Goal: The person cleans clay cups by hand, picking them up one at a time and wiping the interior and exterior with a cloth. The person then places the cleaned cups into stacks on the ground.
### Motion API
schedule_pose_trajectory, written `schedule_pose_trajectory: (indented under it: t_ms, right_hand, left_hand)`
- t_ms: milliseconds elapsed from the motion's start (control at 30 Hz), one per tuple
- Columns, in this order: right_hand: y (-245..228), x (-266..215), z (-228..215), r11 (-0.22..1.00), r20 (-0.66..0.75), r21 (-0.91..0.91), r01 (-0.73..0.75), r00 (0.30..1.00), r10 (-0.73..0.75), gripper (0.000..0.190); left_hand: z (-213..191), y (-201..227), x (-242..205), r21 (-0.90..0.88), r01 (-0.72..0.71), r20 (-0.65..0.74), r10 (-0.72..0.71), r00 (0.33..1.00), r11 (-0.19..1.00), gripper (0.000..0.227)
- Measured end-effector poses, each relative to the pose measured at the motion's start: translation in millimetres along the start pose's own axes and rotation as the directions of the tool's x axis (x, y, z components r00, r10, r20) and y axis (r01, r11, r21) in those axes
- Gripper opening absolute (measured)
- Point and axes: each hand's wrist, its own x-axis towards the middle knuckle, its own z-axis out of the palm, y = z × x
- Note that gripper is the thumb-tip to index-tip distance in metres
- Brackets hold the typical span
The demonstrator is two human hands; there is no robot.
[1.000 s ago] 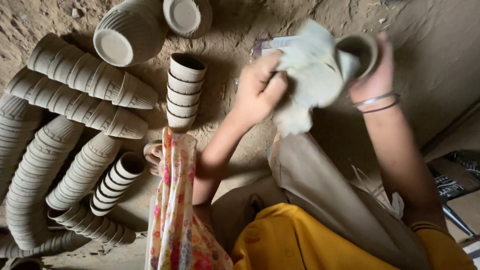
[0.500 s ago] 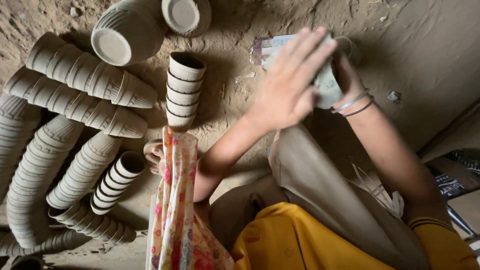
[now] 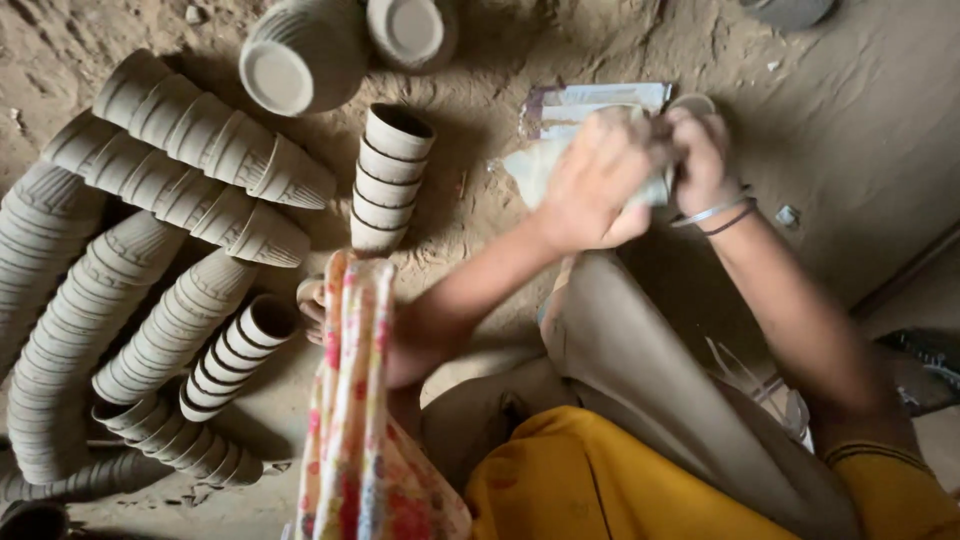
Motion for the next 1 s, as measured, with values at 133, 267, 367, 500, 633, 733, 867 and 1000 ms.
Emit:
schedule_pose_trajectory:
  t_ms: [133, 267, 367, 500, 633, 733, 867, 1000]
  right_hand:
    - [-80, 7, 40, 0.769, -0.181, -0.637, 0.057, 0.958, -0.221, 0.036]
    - [-80, 11, 41, 0.484, 0.057, -0.825, 0.293, 0.894, -0.445, 0.040]
    - [-65, 21, 20, 0.803, 0.047, -0.554, 0.219, 0.972, -0.232, 0.039]
    - [0, 31, -23, 0.944, 0.174, -0.313, 0.108, 0.983, -0.055, 0.035]
    - [1, 28, -16, 0.967, 0.052, -0.248, -0.054, 0.996, 0.069, 0.032]
    - [-86, 31, 17, 0.681, -0.020, -0.721, 0.128, 0.979, -0.205, 0.039]
    - [-111, 23, 27, 0.161, 0.312, -0.876, 0.454, 0.790, -0.527, 0.041]
    - [-61, 22, 1, 0.652, 0.141, -0.641, 0.404, 0.897, -0.418, 0.046]
  left_hand:
    - [28, 11, 4, -0.554, 0.449, -0.090, -0.586, 0.805, 0.701, 0.040]
    - [40, 4, 20, -0.893, 0.450, 0.199, -0.882, 0.427, 0.016, 0.040]
    - [-7, 38, 32, -0.222, 0.481, -0.310, -0.529, 0.790, 0.848, 0.043]
    - [-37, -13, 18, 0.075, -0.397, 0.064, 0.392, 0.917, 0.915, 0.038]
    - [-22, -16, 5, -0.167, -0.072, -0.132, 0.050, 0.990, 0.983, 0.042]
    - [37, -12, 3, -0.634, 0.303, -0.209, -0.535, 0.818, 0.711, 0.036]
    - [42, -2, 12, -0.722, 0.422, -0.170, -0.732, 0.660, 0.548, 0.036]
    - [-10, 3, 28, -0.380, 0.392, -0.265, -0.504, 0.822, 0.838, 0.044]
